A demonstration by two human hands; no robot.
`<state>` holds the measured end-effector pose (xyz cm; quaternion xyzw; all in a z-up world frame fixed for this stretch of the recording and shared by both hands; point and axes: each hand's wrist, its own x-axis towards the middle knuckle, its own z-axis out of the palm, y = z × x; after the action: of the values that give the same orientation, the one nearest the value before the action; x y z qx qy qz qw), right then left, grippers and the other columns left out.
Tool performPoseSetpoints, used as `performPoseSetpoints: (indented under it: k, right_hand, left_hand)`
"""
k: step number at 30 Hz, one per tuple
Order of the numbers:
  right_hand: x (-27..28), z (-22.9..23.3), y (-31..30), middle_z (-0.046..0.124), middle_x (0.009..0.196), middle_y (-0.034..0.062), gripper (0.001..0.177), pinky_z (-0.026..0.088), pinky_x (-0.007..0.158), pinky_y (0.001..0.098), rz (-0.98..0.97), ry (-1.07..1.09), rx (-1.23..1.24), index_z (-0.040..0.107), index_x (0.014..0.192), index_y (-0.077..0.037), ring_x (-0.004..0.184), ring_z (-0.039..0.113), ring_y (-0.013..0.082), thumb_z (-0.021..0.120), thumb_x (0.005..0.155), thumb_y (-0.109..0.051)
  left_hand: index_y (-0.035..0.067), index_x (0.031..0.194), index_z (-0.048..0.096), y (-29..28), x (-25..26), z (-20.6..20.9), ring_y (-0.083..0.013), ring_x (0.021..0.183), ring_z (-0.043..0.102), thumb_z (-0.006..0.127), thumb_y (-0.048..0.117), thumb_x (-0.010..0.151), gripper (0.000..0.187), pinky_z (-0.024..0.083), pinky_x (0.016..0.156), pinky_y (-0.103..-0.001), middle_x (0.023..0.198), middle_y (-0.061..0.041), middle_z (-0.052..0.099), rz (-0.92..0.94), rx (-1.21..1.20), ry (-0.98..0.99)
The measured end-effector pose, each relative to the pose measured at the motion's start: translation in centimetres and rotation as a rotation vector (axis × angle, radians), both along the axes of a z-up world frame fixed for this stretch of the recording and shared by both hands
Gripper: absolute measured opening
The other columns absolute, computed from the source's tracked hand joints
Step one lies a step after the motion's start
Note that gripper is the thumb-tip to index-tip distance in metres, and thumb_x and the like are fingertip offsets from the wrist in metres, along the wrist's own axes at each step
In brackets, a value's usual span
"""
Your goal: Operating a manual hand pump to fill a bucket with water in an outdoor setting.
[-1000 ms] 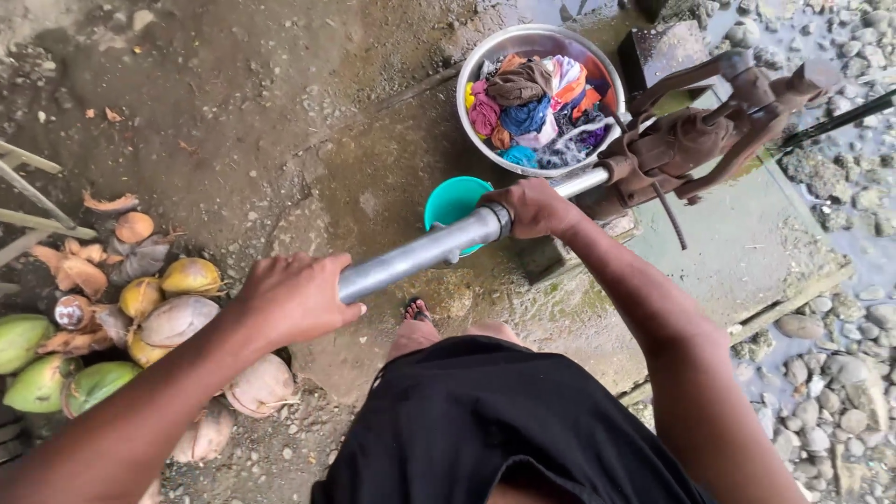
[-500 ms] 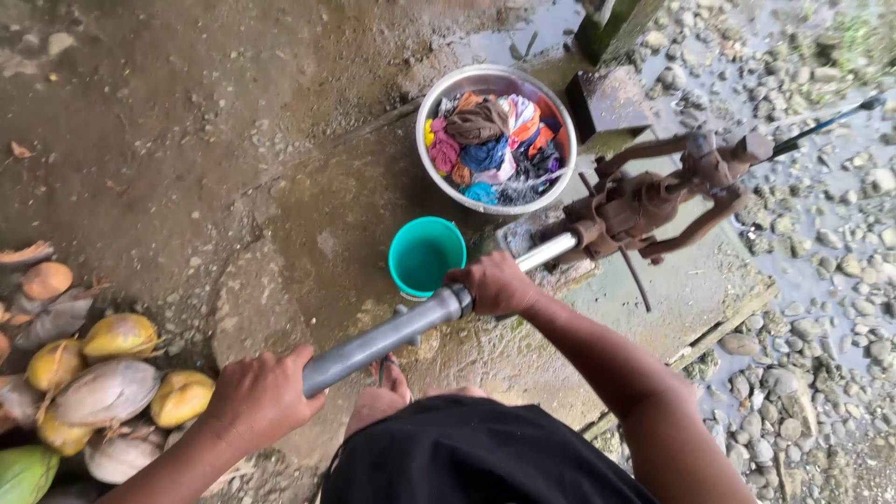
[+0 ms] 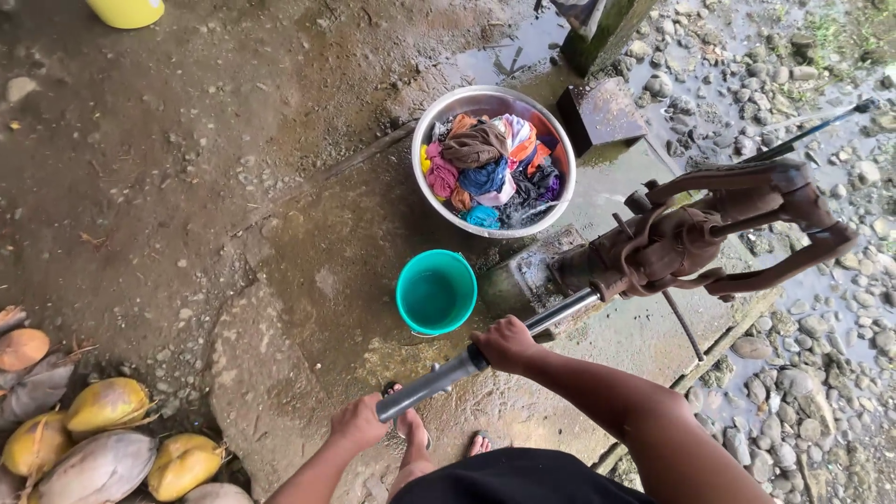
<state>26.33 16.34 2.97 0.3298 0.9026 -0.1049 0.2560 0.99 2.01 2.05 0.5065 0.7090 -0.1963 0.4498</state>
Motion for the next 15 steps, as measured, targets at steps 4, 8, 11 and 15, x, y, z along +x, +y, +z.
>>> performPoseSetpoints:
  k: [4,8,11,15]
  right_hand:
    - [0.7,-3.4,0.7,0.061,0.068,-0.0038,0.012,0.044,0.063,0.0304,-0.032,-0.029,0.022,0.057,0.093,-0.02,0.061,0.059,0.0179,0.063,0.085,-0.027]
    - [1.1,-5.8,1.3,0.064,0.073,-0.0023,0.012,0.043,0.066,0.0325,-0.035,-0.111,0.051,0.057,0.09,-0.019,0.066,0.062,0.0206,0.064,0.081,-0.025]
    - [1.2,-5.2,1.5,0.063,0.072,-0.0026,0.012,0.043,0.067,0.0313,-0.052,-0.151,0.045,0.057,0.092,-0.019,0.067,0.061,0.0197,0.063,0.083,-0.024]
    - [1.5,-6.0,1.4,0.065,0.071,-0.0031,0.015,0.048,0.062,0.0306,-0.031,-0.116,0.058,0.058,0.091,-0.019,0.064,0.063,0.0173,0.067,0.081,-0.026]
  left_hand:
    - [0.026,0.092,0.057,1.6,1.7,-3.4,-0.009,0.074,0.055,0.046,0.042,0.091,0.02,0.039,0.062,-0.021,0.083,0.006,0.061,0.069,-0.06,0.017]
    - [0.029,0.11,0.052,1.8,2.7,-9.2,-0.0155,0.1,0.056,0.061,0.027,0.081,0.031,0.033,0.09,-0.035,0.101,0.006,0.062,0.066,0.031,0.002]
    - [0.026,0.111,0.052,1.7,3.2,-10.8,-0.0203,0.105,0.056,0.058,0.019,0.081,0.031,0.032,0.095,-0.041,0.105,0.003,0.062,0.091,0.068,0.008]
    - [0.024,0.112,0.052,1.0,3.0,-11.4,-0.024,0.111,0.053,0.057,0.02,0.078,0.035,0.036,0.091,-0.039,0.114,-0.002,0.058,0.061,0.039,-0.019]
